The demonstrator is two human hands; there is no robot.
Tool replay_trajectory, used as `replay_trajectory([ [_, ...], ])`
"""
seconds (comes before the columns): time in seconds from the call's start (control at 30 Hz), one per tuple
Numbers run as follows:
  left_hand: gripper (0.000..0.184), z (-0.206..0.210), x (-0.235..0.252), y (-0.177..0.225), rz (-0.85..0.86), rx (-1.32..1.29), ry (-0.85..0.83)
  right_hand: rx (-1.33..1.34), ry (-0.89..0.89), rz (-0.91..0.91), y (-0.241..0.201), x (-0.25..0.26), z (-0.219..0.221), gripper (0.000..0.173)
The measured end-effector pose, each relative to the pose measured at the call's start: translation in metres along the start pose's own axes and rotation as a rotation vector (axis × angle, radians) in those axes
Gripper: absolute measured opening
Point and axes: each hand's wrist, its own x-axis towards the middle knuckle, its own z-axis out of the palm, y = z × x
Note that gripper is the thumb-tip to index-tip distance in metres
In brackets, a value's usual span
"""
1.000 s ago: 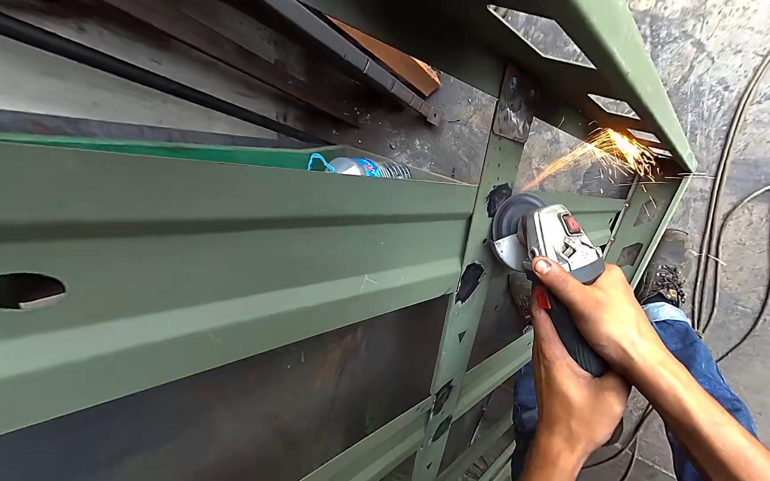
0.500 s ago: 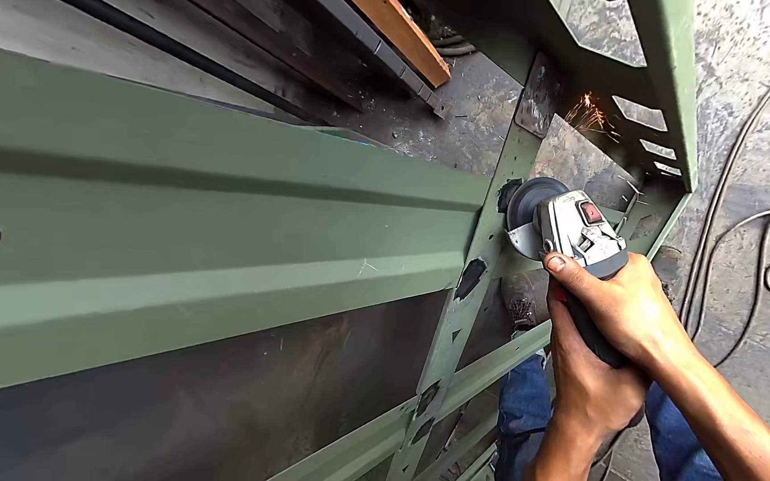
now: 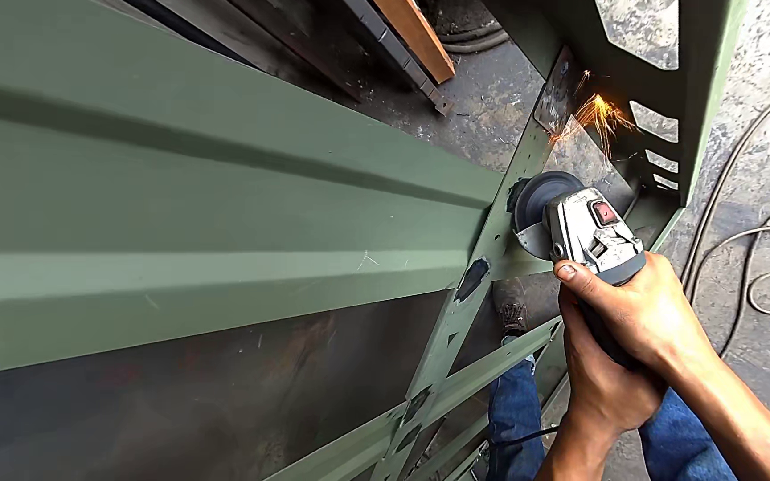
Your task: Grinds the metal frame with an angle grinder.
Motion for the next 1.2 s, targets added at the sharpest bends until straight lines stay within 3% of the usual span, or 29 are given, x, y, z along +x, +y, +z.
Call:
replay_trajectory([
  [1.2,0.103,0.01,0.0,-0.012,0.021,-0.092,0.003,-0.043,0.011,-0.007,0.008,0.002,0.0,0.067],
])
